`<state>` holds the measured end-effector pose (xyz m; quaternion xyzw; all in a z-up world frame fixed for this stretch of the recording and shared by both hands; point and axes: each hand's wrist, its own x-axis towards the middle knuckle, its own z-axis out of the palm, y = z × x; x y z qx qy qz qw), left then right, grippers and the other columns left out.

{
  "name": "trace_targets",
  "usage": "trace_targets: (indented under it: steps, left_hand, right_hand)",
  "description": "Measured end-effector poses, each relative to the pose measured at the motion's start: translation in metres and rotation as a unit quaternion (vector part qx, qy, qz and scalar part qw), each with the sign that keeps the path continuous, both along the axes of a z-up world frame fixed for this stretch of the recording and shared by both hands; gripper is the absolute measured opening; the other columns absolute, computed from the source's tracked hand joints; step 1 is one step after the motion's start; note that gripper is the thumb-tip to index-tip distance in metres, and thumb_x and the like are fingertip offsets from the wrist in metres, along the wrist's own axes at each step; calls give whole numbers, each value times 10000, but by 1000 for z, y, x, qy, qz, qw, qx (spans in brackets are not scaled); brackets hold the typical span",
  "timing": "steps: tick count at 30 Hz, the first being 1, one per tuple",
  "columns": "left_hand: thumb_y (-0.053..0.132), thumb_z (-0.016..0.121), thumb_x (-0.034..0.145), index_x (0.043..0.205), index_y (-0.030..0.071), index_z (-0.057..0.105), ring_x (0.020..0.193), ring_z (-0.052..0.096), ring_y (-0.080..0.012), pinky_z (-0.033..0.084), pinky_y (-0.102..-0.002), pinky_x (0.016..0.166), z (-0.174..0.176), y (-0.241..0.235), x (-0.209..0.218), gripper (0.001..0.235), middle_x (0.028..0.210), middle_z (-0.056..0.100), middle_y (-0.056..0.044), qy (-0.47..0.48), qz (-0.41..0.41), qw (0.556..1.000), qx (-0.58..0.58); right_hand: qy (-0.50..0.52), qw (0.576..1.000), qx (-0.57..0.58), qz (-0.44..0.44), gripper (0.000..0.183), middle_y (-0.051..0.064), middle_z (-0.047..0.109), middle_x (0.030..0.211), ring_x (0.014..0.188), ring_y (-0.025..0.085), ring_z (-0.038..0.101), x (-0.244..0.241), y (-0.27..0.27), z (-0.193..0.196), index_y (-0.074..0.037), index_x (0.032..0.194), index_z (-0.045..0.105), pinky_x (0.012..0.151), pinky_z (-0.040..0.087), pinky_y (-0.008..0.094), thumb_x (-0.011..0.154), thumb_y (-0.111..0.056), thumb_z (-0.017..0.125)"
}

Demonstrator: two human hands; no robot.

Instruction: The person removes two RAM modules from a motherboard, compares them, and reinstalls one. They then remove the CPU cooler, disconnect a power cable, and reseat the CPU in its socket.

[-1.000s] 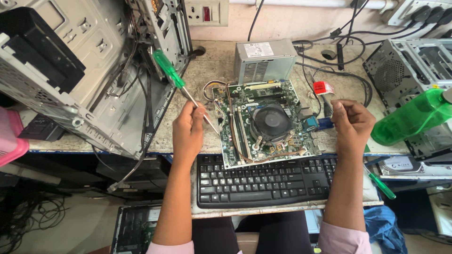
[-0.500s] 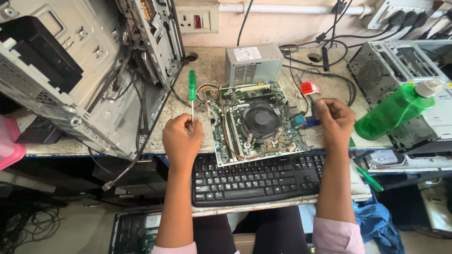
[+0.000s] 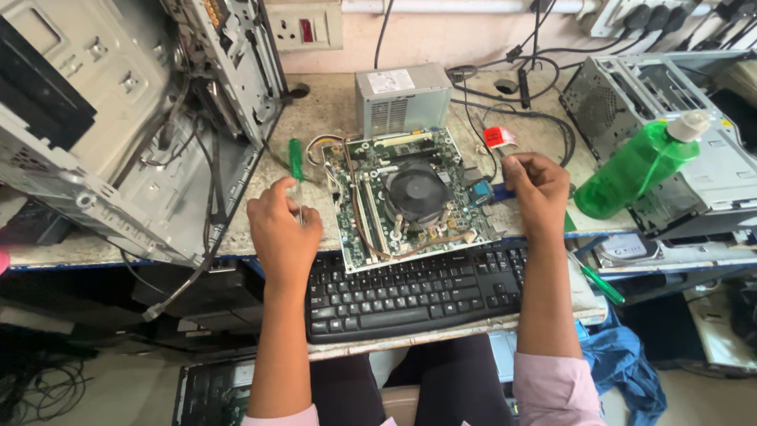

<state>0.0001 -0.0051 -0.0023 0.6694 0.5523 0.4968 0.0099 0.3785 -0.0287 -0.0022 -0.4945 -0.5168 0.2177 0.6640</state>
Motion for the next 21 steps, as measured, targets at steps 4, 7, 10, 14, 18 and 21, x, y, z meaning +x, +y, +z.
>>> trace_targets:
  steps: [4, 7, 10, 14, 18, 21]
  left_hand:
    - [29, 719, 740, 1163, 58, 662, 924, 549, -347, 465, -479, 822, -1, -1, -2, 428, 885, 626, -96, 1, -5, 1000, -18]
    - [48, 715, 756, 1139, 57, 659, 921, 550, -345, 467, -479, 816, 1, -1, -1, 388, 893, 624, -103, 7, -5, 1000, -8]
    - [70, 705, 806, 1131, 43, 655, 916, 549, -341, 466, -479, 809, 3, -3, 1, 330, 894, 620, -111, 5, -4, 1000, 5]
    - [85, 700, 855, 1111, 31, 657, 900, 550, -338, 469, -477, 802, 4, -6, 2, 265, 874, 613, -122, 12, 3, 1000, 13]
    - [98, 706, 865, 1100, 25, 653, 882, 559, -338, 471, -479, 813, 4, -6, 1, 252, 869, 618, -130, 8, -10, 1000, 28]
    - [108, 704, 869, 1101, 21, 660, 871, 567, -347, 472, -483, 809, 4, -6, -1, 252, 858, 631, -127, 4, -13, 1000, 26]
  right_hand:
    - [-11, 1000, -1, -8, 145, -9, 660, 814, 704, 53, 549, -1, -3, 0, 50, 1019, 718, 654, 423, 201, 1030, -94, 700]
    - [0, 1000, -10, -6, 152, -14, 642, 800, 697, 51, 534, -2, -2, 2, 47, 1009, 720, 643, 416, 203, 1024, -103, 702]
    - [6, 1000, -2, 7, 147, -16, 643, 800, 697, 54, 538, -3, -2, 2, 41, 1005, 719, 645, 422, 206, 1016, -105, 702]
    - [7, 1000, -10, 3, 144, -14, 645, 797, 698, 57, 544, -3, -1, 3, 36, 997, 721, 644, 423, 209, 1009, -107, 712]
    - [-2, 1000, -22, -3, 144, -13, 643, 786, 685, 59, 539, -2, 3, 2, 36, 996, 724, 630, 410, 211, 999, -108, 720]
    - [-6, 1000, -27, -4, 146, -16, 640, 779, 680, 56, 534, -1, 3, 1, 34, 999, 730, 625, 403, 211, 994, -111, 726]
